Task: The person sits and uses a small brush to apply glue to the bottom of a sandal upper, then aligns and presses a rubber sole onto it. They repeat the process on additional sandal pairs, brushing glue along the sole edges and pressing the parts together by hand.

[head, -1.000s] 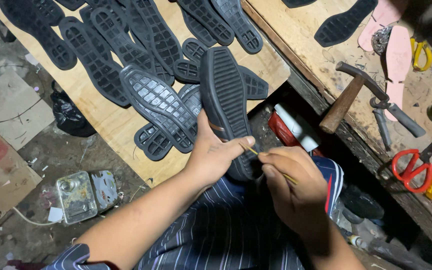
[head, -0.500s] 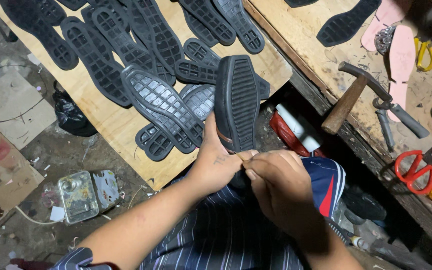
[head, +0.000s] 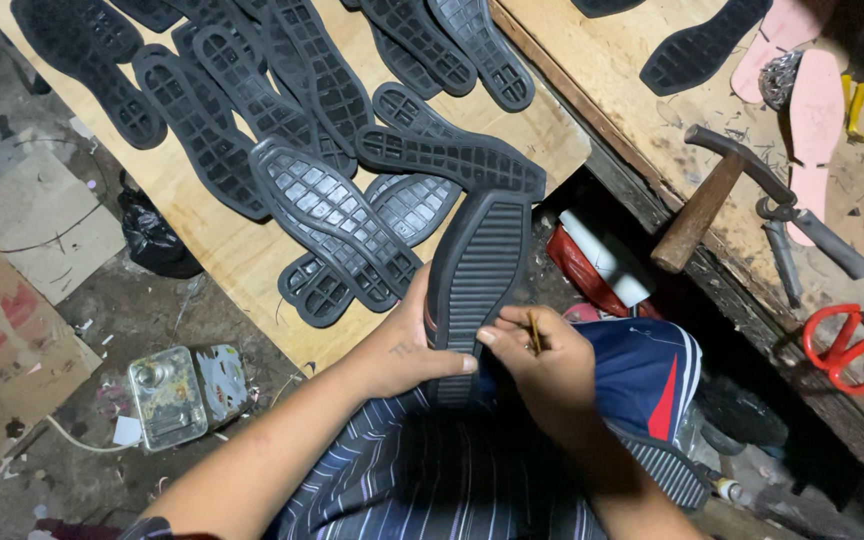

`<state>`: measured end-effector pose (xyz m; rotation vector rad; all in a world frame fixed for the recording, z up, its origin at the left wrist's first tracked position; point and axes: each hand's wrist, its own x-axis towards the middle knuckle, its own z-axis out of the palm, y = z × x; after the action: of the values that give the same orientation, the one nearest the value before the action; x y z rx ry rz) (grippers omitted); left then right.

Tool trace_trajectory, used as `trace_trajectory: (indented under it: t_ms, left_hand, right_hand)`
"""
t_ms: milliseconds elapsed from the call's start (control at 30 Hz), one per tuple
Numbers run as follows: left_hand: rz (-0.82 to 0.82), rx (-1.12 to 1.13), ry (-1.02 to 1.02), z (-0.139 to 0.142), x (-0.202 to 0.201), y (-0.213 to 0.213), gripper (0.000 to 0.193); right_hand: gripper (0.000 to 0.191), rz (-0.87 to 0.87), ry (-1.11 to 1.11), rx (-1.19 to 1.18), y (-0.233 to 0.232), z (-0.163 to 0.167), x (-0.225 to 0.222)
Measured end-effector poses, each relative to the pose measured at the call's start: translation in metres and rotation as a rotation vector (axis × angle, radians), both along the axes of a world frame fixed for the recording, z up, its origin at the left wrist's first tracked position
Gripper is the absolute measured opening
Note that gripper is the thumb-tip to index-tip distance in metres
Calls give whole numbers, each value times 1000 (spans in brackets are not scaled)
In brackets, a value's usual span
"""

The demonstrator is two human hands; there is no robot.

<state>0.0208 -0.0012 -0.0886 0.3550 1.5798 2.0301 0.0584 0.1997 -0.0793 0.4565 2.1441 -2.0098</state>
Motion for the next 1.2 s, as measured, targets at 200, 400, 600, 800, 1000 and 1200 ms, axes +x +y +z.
trace_trajectory:
  t_ms: [200,400,600,800,1000,1200]
  left_hand:
    - [-53,-5,-43,6,8,-3,110]
    - [-49,-129,53,26,3,-7,104]
    - [192,-37,109,51,-8,-1,70]
    - [303,99,-2,64,-9,14,55]
    - [351,-92,164,65,-8,16,48]
    - [341,-174,222,64,-5,14,48]
  right_hand:
    - [70,69,-101,58,0,-1,0]
    - [73,212,42,-323,-4,15,-6]
    - [81,307,169,-113,-11,10,2]
    - [116,166,174,35,-15,-10,13]
    - [107,388,519,536,0,-26,19]
    - [107,382,650,628,2,-39,22]
